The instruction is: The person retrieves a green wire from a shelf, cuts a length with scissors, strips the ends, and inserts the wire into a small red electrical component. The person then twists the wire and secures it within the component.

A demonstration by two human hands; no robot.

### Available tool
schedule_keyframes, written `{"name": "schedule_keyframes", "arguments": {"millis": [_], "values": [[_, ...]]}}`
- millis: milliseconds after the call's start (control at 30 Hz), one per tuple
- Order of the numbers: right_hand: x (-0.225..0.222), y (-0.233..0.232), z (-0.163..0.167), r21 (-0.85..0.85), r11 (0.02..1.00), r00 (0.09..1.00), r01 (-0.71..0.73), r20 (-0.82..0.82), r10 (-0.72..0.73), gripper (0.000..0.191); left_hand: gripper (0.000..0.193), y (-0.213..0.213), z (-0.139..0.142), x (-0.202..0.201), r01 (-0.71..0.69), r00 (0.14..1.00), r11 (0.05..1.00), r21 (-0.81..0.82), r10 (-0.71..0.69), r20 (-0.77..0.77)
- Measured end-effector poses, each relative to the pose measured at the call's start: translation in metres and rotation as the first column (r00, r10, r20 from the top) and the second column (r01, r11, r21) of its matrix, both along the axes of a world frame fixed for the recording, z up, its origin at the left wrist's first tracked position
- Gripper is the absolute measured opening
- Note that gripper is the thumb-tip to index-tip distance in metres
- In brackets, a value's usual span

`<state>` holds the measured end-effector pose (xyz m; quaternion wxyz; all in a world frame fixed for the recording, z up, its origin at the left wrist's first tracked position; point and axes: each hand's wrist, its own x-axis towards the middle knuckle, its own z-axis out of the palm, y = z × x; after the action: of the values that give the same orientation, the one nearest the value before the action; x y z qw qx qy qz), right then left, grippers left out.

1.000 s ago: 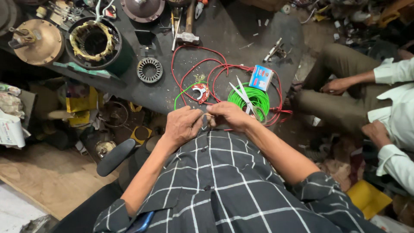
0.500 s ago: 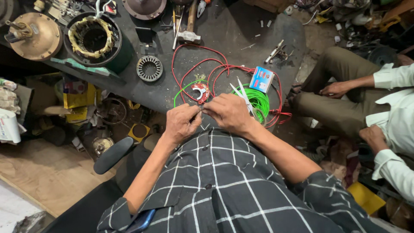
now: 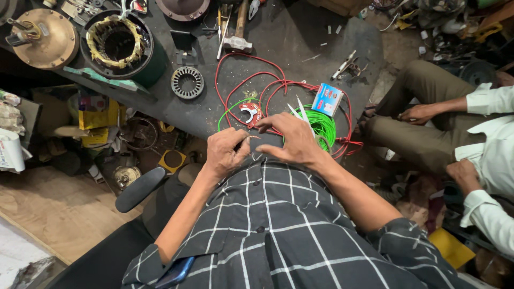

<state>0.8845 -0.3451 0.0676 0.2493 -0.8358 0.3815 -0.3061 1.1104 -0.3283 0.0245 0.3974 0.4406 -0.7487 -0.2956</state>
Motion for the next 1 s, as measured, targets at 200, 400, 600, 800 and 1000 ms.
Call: {"name": "schedule_keyframes", "arguments": {"millis": [200,400,600,800,1000], "values": [[0.013,0.001,-0.003,-0.21,0.978,0.982,-0.002,-0.184,-0.037,0.016,0.004,-0.003,0.001,-0.002,0.011,1.0,0.999,-0.047,-0.011,0.009],[0.002,0.0,-0.06,0.923,0.187,0.811,-0.335,0.384,-0.441,0.025,0.008,-0.005,0.006,0.0,0.07,0.997,0.991,-0.114,-0.067,0.029],[-0.008,0.006,-0.054,0.922,0.13,0.79,-0.364,0.38,-0.481,0.039,0.006,0.0,0.007,-0.005,0.058,0.998,0.996,-0.067,-0.059,-0.015],[0.002,0.003,0.005,-0.099,0.994,0.998,0.051,-0.041,-0.055,0.038,0.004,-0.002,0.005,-0.003,0.015,0.998,1.0,0.004,-0.015,-0.06],[0.006,0.006,-0.012,-0.042,0.994,0.987,0.099,-0.124,-0.104,0.014,0.004,-0.003,0.003,-0.003,0.008,0.999,1.0,-0.01,-0.008,-0.052]]}}
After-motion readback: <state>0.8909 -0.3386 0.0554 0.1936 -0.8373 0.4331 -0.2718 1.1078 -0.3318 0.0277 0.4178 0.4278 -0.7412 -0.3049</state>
